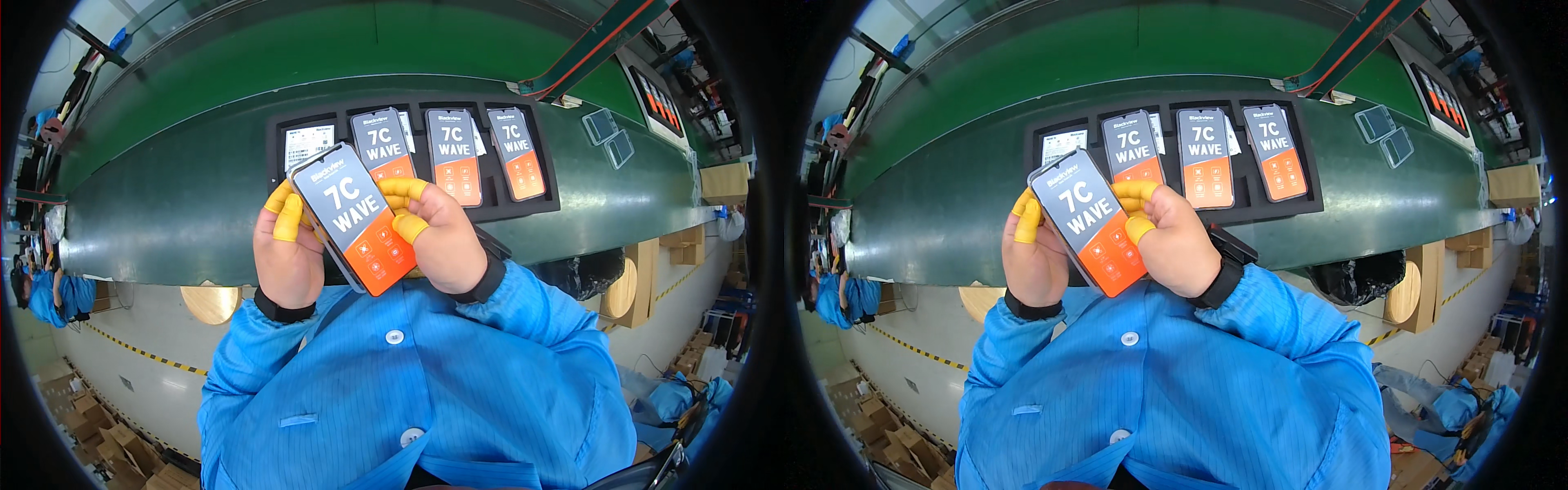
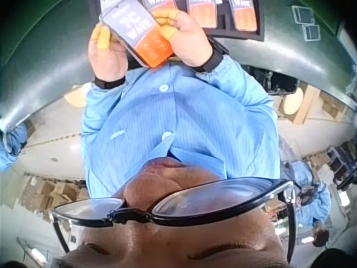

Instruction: Inspecting and placing mobile phones onto a production line conveyor belt.

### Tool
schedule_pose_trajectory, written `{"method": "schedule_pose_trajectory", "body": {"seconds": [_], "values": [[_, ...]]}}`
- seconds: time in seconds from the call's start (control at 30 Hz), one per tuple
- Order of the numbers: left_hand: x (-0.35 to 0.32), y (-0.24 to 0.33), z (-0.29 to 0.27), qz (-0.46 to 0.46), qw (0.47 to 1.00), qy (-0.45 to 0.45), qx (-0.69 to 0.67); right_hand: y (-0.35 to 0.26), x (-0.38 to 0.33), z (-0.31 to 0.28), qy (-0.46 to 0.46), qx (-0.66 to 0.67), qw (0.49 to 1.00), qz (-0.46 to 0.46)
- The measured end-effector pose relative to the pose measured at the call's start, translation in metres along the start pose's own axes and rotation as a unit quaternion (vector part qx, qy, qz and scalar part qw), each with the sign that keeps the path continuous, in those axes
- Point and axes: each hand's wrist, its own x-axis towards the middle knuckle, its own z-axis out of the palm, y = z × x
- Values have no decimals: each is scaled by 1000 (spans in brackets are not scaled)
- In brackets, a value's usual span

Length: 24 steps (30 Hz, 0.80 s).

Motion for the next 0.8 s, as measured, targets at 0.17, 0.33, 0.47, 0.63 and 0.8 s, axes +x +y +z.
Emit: {"method": "schedule_pose_trajectory", "body": {"seconds": [0.17, 0.33, 0.47, 0.63, 0.8], "values": [[-5, 1, 8, -31, 1000, 3, 1, 8, -3, -5, 6, -20, 1000, 6], [-8, -1, 5, -31, 999, 15, 36, 19, -10, -9, 2, -107, 994, -32], [-8, -4, -2, -36, 998, -7, 47, 28, -11, -17, 16, -146, 987, -60], [-13, -8, -4, -50, 998, 10, 48, 8, -18, -12, 37, -415, 896, -155], [-15, -11, -8, -68, 997, -6, 35, 0, -15, -20, 26, -547, 802, -238]]}}
